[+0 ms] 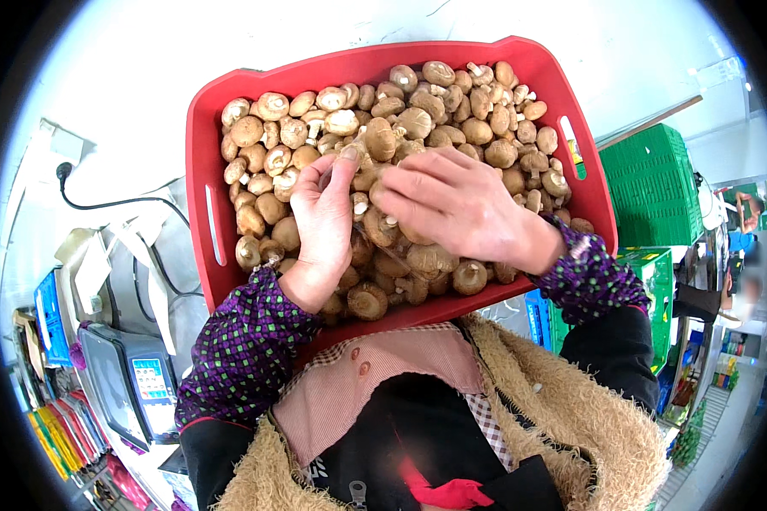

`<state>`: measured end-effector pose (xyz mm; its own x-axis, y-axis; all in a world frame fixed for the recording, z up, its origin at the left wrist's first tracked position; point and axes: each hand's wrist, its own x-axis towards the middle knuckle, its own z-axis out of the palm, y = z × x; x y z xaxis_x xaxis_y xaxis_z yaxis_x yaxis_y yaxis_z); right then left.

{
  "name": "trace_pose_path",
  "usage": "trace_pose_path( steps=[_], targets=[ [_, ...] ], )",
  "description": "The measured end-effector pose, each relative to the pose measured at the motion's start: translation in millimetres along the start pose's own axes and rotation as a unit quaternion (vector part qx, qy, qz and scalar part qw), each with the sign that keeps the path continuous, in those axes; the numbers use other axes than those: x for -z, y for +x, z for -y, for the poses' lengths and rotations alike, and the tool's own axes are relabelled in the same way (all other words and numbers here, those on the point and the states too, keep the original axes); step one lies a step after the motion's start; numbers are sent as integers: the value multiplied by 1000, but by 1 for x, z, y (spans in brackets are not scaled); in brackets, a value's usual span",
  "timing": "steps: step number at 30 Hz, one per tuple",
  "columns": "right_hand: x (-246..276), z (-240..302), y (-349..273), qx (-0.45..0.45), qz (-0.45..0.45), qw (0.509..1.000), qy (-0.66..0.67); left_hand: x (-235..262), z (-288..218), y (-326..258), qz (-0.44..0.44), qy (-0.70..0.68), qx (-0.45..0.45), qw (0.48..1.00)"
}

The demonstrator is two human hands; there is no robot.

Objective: The person repeatedly scoops mushrooms from a red bin into clear plastic containers, weighs them on a digital scale, seals them with a vacuum sealer, and applies labels. The process is repeated multiple times to produce several packaged units.

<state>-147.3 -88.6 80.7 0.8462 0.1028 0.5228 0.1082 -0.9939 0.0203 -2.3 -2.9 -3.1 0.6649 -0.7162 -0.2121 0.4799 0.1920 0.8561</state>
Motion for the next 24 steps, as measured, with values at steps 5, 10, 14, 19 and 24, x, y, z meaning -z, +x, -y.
trace_pose_path(
  steps=[5, 10, 14, 19, 24],
  targets=[
    [-4, 3, 4, 19, -5, 1000, 15, 1, 1, 1, -5, 9, 6, 1000],
    [-8, -3, 7, -11, -56, 998, -39, 5, 0, 4, -1, 45, 21, 999],
    [-9, 19, -1, -17, 0, 999, 50, 4, 7, 4, 0, 19, 11, 1000],
    [33, 19, -49, -486, -56, 857, 164, 8, 3, 7, -22, 17, -2, 1000],
    [10, 30, -82, -613, -54, 650, 446, 2, -3, 7, -10, -6, 26, 1000]
  ],
)
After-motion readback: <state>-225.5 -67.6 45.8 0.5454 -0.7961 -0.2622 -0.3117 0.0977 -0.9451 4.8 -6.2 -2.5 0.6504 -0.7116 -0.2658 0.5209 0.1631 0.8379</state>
